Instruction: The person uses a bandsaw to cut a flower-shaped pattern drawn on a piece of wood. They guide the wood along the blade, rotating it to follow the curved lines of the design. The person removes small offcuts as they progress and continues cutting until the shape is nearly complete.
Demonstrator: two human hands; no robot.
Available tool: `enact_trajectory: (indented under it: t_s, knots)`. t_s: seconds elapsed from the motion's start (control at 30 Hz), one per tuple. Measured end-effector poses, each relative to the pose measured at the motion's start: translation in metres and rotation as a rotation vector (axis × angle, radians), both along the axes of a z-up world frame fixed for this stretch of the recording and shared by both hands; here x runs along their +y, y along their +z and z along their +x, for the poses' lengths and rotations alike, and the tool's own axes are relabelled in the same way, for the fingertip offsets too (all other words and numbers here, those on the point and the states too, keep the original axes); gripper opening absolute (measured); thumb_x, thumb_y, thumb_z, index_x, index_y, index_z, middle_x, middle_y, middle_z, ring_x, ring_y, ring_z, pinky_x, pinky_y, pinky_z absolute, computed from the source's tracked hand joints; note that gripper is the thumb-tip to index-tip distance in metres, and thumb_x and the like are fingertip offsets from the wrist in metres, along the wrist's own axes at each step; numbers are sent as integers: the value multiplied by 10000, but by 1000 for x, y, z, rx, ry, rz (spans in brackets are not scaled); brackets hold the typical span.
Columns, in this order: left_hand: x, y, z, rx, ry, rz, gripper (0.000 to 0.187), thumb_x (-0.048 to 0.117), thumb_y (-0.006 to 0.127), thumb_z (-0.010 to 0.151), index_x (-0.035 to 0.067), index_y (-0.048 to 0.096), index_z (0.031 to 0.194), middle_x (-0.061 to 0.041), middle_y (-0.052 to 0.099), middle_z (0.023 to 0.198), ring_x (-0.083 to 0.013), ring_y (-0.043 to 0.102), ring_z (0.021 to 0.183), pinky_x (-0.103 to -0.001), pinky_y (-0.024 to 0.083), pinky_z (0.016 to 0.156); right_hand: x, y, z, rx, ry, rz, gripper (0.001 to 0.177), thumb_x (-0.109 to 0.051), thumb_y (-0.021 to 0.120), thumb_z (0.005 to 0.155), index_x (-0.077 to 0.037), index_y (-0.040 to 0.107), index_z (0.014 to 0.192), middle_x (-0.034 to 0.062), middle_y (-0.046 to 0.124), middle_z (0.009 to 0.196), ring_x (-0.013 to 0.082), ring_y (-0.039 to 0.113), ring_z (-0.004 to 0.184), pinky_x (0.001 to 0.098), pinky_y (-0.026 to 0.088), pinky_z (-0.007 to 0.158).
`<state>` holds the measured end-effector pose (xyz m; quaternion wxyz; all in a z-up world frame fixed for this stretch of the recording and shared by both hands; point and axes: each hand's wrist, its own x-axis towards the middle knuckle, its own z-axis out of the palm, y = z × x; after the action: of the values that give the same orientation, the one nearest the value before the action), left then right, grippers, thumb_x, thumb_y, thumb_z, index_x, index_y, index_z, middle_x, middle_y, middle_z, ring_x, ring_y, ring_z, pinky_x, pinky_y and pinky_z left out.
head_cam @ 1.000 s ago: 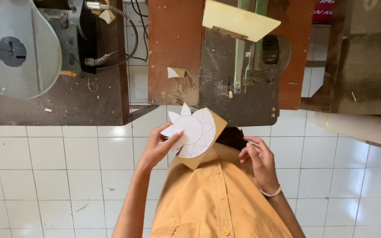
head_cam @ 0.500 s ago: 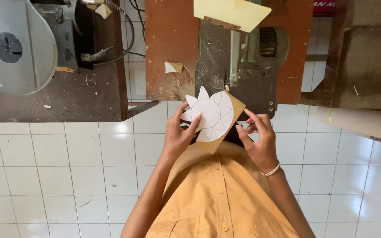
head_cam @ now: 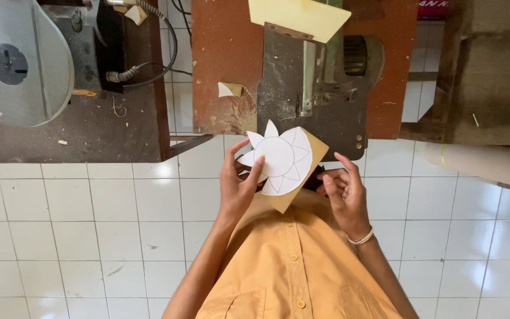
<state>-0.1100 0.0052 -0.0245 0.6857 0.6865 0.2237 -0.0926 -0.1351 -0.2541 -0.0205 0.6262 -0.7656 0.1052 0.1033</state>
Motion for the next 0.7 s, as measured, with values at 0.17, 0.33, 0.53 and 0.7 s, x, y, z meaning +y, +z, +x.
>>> enact_trajectory:
  t_s: [0.17,0.33,0.53,0.7]
  knots:
    - [-16,13,8,-42,28,157,456,234,787,1021,43,606,1394,-254,739,1069,-264,759,780,-371,705,632,9,7,4,-34,62,-29,641,-171,625,1063,-8,387,1636,195,781,996,246,793,787,373,673,758]
    - [-39,5,8,-94,9,254,377,253,841,990,23,671,1235,-224,751,1057,-246,793,681,-342,693,586,-7,-11,-8,-110,-66,6,603,-154,549,1110,-11,327,1653,175,739,927,236,754,703,356,649,706]
    - [-36,1,-4,-145,-89,154,329,202,845,986,25,710,1228,-195,785,1056,-214,800,647,-309,678,600,-13,-15,-2,-159,-31,-165,732,-71,702,1024,13,356,1663,207,666,1050,267,736,824,374,630,767]
    - [-27,22,8,-176,-11,293,265,165,853,984,52,755,1202,-120,657,1117,-187,748,795,-285,694,605,-15,-12,33,-565,295,-665,1059,-725,821,850,-26,551,1598,240,422,1629,472,347,1524,613,139,1294]
